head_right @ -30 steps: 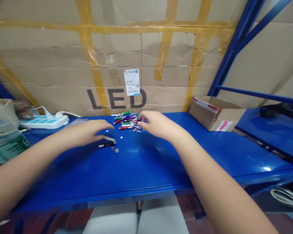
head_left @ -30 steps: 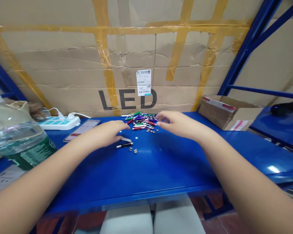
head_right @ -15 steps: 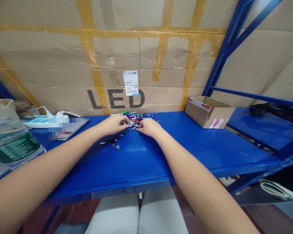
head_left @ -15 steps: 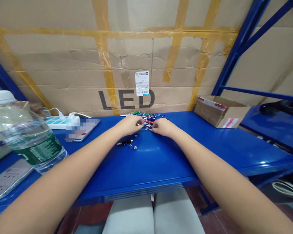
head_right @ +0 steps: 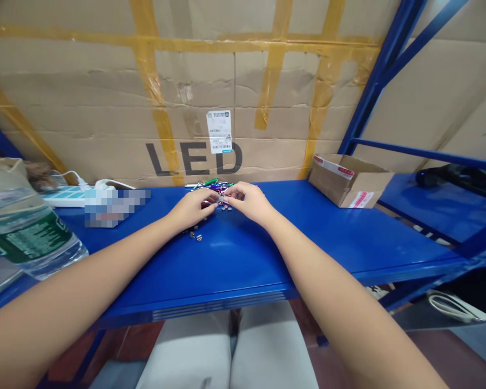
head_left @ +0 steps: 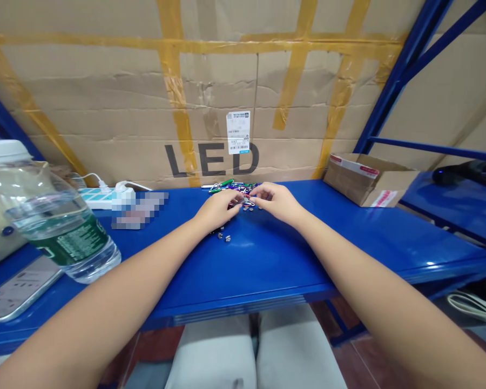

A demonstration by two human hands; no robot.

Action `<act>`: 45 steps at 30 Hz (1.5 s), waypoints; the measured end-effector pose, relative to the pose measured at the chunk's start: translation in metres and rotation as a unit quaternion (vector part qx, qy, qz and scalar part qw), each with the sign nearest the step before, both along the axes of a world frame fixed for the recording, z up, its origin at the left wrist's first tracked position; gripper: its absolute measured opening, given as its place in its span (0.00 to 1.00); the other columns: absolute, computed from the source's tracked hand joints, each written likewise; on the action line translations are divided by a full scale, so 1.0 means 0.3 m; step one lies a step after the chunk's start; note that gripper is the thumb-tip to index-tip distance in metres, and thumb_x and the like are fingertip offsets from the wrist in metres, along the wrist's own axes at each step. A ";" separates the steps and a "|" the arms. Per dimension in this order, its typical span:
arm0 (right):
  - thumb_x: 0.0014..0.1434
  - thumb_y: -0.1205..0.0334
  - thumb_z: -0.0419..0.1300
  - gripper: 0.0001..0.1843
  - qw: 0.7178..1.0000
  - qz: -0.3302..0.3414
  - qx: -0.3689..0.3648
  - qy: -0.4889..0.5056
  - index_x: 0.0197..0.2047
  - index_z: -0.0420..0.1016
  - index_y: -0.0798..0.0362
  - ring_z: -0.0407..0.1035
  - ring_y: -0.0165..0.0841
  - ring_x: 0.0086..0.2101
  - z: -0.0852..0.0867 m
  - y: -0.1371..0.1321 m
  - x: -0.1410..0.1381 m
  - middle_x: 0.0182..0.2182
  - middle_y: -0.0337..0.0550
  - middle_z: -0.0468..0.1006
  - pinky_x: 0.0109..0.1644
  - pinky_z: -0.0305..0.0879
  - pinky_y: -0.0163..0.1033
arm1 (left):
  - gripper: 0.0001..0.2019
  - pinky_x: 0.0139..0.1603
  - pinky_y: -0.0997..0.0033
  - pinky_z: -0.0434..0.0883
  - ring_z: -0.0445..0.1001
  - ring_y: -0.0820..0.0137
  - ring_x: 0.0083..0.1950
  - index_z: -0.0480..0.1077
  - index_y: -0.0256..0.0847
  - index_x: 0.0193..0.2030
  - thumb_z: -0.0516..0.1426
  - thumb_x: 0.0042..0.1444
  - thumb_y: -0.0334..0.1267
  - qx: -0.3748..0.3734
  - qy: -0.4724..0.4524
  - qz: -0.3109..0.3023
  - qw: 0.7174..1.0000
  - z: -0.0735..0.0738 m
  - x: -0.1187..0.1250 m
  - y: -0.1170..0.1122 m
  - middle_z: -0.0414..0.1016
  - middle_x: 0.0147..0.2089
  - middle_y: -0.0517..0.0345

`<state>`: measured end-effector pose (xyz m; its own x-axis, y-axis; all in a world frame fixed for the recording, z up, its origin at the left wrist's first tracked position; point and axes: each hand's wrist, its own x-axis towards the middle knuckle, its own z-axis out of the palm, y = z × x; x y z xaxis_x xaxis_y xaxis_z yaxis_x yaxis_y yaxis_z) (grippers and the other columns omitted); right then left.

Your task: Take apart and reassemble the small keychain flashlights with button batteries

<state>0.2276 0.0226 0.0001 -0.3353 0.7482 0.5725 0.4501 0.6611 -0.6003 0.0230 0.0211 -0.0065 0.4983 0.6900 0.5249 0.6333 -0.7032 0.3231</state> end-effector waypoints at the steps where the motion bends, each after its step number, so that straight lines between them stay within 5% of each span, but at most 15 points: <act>1: 0.53 0.57 0.62 0.10 1.000 0.006 0.005 0.004 0.36 0.77 0.55 0.64 0.28 0.27 -0.002 -0.004 -0.005 0.29 0.41 0.74 0.31 0.60 0.35 | 0.09 0.42 0.68 0.73 0.75 0.67 0.42 0.71 0.40 0.42 0.54 0.55 0.31 0.001 -0.008 -0.004 1.000 0.001 0.002 -0.003 0.77 0.42 0.56; 17: 0.55 0.57 0.60 0.11 0.997 0.026 0.006 0.067 0.38 0.78 0.54 0.71 0.32 0.31 -0.022 -0.019 -0.040 0.33 0.44 0.80 0.35 0.66 0.37 | 0.08 0.41 0.70 0.74 0.77 0.68 0.40 0.71 0.40 0.41 0.55 0.55 0.32 0.009 -0.071 -0.027 0.997 -0.003 0.006 -0.015 0.77 0.40 0.56; 33: 0.56 0.55 0.60 0.16 0.999 0.004 0.044 0.015 0.45 0.77 0.54 0.66 0.29 0.26 -0.041 -0.002 -0.034 0.28 0.41 0.76 0.31 0.62 0.36 | 0.07 0.41 0.69 0.74 0.77 0.70 0.39 0.71 0.39 0.41 0.55 0.55 0.31 -0.027 -0.097 -0.029 0.994 -0.005 0.009 -0.018 0.78 0.40 0.56; 38: 0.56 0.60 0.59 0.10 0.987 -0.097 0.089 -0.093 0.41 0.77 0.53 0.69 0.34 0.32 -0.035 0.020 0.014 0.32 0.44 0.76 0.37 0.64 0.39 | 0.06 0.45 0.67 0.73 0.75 0.68 0.42 0.71 0.40 0.40 0.56 0.55 0.31 0.014 -0.062 0.010 0.998 0.003 0.006 -0.019 0.77 0.41 0.56; 42: 0.54 0.61 0.62 0.07 0.959 -0.101 0.070 -0.255 0.36 0.80 0.52 0.69 0.38 0.36 -0.067 0.055 0.046 0.33 0.47 0.76 0.44 0.64 0.42 | 0.06 0.46 0.66 0.72 0.75 0.67 0.43 0.71 0.40 0.40 0.56 0.55 0.31 0.024 -0.036 0.031 0.999 0.003 0.001 -0.014 0.77 0.42 0.56; 45: 0.55 0.63 0.62 0.06 0.952 -0.116 0.064 -0.275 0.36 0.81 0.50 0.70 0.37 0.38 -0.089 0.077 0.044 0.34 0.47 0.78 0.46 0.63 0.41 | 0.06 0.44 0.67 0.72 0.75 0.68 0.42 0.71 0.40 0.40 0.56 0.56 0.32 0.014 -0.037 0.030 0.999 -0.002 -0.001 -0.009 0.77 0.41 0.56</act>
<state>0.2407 0.0456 -0.0267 -0.4454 0.7741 0.4498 0.8156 0.5581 -0.1528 0.0227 0.0184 -0.0071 0.4160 0.7014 0.5788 0.6497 -0.6746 0.3505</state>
